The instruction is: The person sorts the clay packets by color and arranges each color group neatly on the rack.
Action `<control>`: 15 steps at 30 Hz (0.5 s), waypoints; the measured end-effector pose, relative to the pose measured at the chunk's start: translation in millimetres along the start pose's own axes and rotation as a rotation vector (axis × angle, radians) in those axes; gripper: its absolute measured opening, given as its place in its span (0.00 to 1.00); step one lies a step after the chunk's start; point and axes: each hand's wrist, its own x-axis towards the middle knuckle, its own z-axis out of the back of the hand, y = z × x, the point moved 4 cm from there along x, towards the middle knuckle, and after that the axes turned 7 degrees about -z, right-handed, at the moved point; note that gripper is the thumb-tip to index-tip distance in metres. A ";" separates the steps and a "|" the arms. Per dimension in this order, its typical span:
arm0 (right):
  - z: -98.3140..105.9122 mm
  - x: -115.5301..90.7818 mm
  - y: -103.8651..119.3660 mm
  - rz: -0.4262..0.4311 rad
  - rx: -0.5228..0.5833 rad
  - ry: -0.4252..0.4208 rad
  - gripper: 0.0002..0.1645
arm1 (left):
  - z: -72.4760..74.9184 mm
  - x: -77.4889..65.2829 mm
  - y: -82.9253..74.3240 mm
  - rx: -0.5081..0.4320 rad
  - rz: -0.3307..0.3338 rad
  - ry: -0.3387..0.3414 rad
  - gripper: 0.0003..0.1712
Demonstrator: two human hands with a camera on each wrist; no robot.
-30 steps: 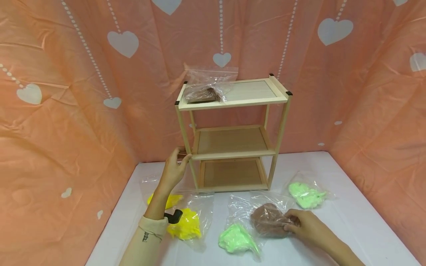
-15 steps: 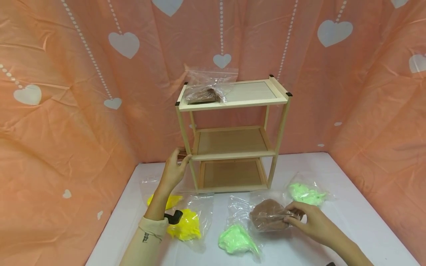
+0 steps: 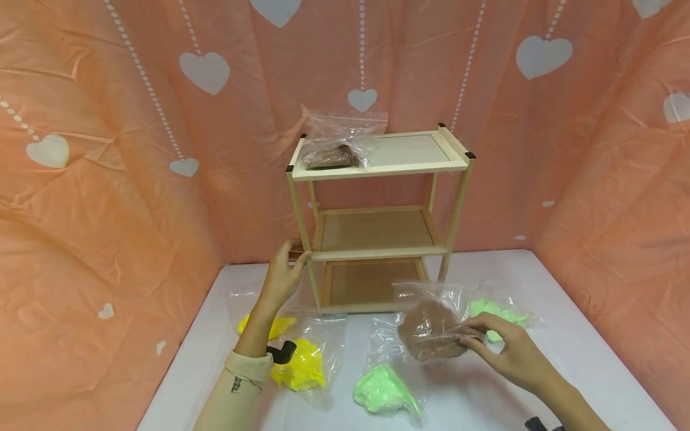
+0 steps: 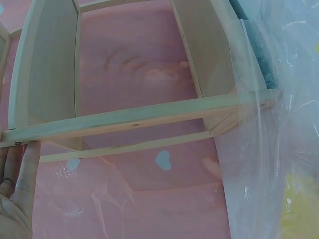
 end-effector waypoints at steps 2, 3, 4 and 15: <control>2.0 3.7 0.2 0.049 0.026 -0.022 0.35 | -0.5 -0.3 0.2 -0.006 0.001 -0.001 0.18; 3.0 6.0 0.5 0.076 0.040 -0.038 0.32 | -0.6 -0.4 0.3 -0.009 0.001 -0.001 0.18; 4.3 8.4 1.3 0.103 0.049 -0.055 0.27 | -0.5 -0.5 0.3 -0.009 0.001 0.000 0.18; 24.8 39.9 30.8 0.273 0.073 -0.210 0.25 | -0.6 -1.0 -0.8 0.006 0.002 -0.002 0.18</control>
